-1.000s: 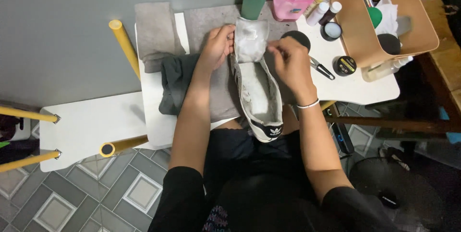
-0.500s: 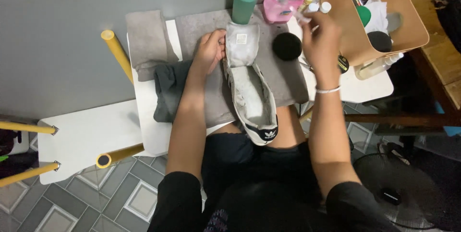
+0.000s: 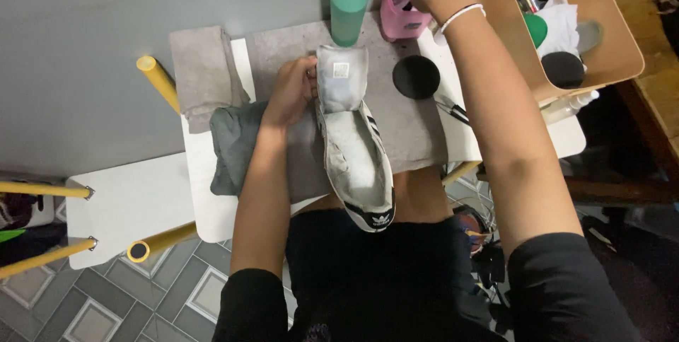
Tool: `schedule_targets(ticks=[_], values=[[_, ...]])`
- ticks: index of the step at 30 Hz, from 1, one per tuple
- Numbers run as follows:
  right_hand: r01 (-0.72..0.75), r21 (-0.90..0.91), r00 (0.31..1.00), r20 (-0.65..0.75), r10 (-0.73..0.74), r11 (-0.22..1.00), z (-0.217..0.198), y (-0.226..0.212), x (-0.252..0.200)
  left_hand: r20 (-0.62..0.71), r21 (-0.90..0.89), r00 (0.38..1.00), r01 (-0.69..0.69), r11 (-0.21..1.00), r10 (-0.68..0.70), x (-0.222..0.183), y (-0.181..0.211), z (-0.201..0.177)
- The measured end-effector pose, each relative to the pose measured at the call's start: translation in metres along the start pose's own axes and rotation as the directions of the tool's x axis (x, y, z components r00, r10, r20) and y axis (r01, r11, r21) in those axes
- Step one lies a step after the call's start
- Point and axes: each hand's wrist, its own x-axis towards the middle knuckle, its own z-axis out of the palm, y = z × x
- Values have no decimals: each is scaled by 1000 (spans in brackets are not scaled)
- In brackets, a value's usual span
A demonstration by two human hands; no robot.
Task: Applying a white substance to the inner tongue of a sneaker using a small brush and applicator on a workbench.
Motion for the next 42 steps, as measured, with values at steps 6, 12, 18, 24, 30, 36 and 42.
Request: schedule_targets(ticks=[6,12,18,24,30,36,42], values=[[-10,-6,966,257,11,1000,10,3,18,-59,-22,997,49,999,-51,10,-9,-4],[14,246,996,77,-34,969,-4,18,-38,-103,-63,990,93,994,-100,11,-12,-6],[107,629,942,-311,123,770,-42,-11,-138,-143,-69,982,117,991,-126,15,-11,-3],[138,889,946,-249,209,436,-49,-102,-206,-81,-9,992,92,996,-92,22,-33,-24],[227,810,962,-272,4,541,-55,-104,-204,-78,24,995,64,998,-62,29,-42,-35],[235,794,963,-270,-21,561,-63,-100,-204,-101,40,994,40,998,-35,38,-51,-41],[226,808,964,-268,-3,545,-61,-94,-208,-92,60,996,15,998,-10,34,-55,-41]])
